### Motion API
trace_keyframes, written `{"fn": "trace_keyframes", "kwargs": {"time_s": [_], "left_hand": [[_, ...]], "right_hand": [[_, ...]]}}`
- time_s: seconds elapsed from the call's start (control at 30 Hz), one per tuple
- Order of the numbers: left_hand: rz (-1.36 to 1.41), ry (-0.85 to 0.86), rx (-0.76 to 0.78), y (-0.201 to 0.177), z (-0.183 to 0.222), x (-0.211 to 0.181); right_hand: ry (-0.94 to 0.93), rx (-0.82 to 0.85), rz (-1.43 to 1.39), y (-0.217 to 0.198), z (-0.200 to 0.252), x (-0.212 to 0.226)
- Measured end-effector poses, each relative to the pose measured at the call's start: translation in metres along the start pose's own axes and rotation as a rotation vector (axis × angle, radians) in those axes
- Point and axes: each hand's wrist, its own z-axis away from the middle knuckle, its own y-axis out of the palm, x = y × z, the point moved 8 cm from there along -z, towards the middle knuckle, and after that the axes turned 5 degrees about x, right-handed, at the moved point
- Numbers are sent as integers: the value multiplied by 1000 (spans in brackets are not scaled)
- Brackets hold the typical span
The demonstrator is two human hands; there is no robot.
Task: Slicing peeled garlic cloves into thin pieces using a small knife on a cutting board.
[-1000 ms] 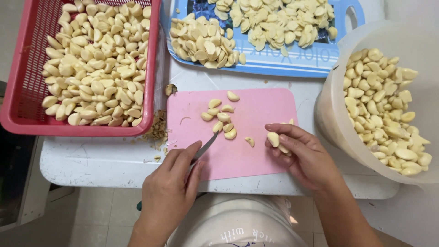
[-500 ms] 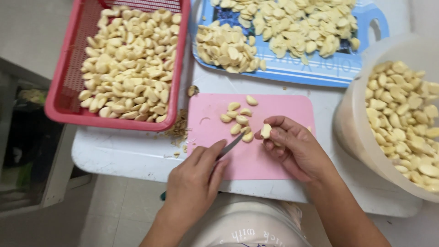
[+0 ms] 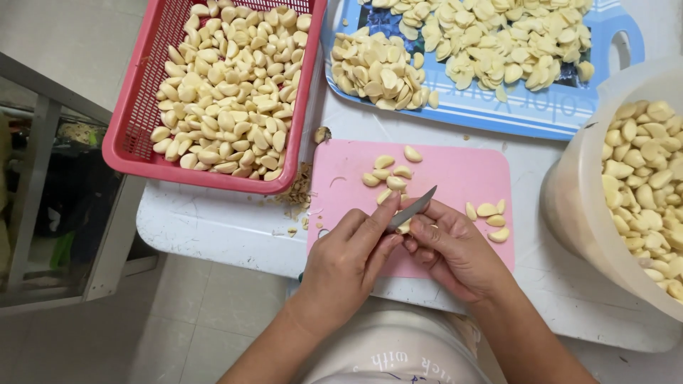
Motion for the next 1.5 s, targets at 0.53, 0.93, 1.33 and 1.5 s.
{"fn": "trace_keyframes", "kwargs": {"time_s": [0.53, 0.93, 1.33, 1.5], "left_hand": [[5, 43, 17, 0, 0, -4], [-125, 52, -73, -20, 3, -1], [-594, -160, -156, -56, 34, 57], [-618, -217, -90, -54, 34, 70]], "right_hand": [[68, 38, -191, 17, -3, -22], [-216, -116, 399, 7, -13, 33], [-431, -227, 1263, 16, -2, 100], [40, -249, 1346, -20, 14, 63]]}}
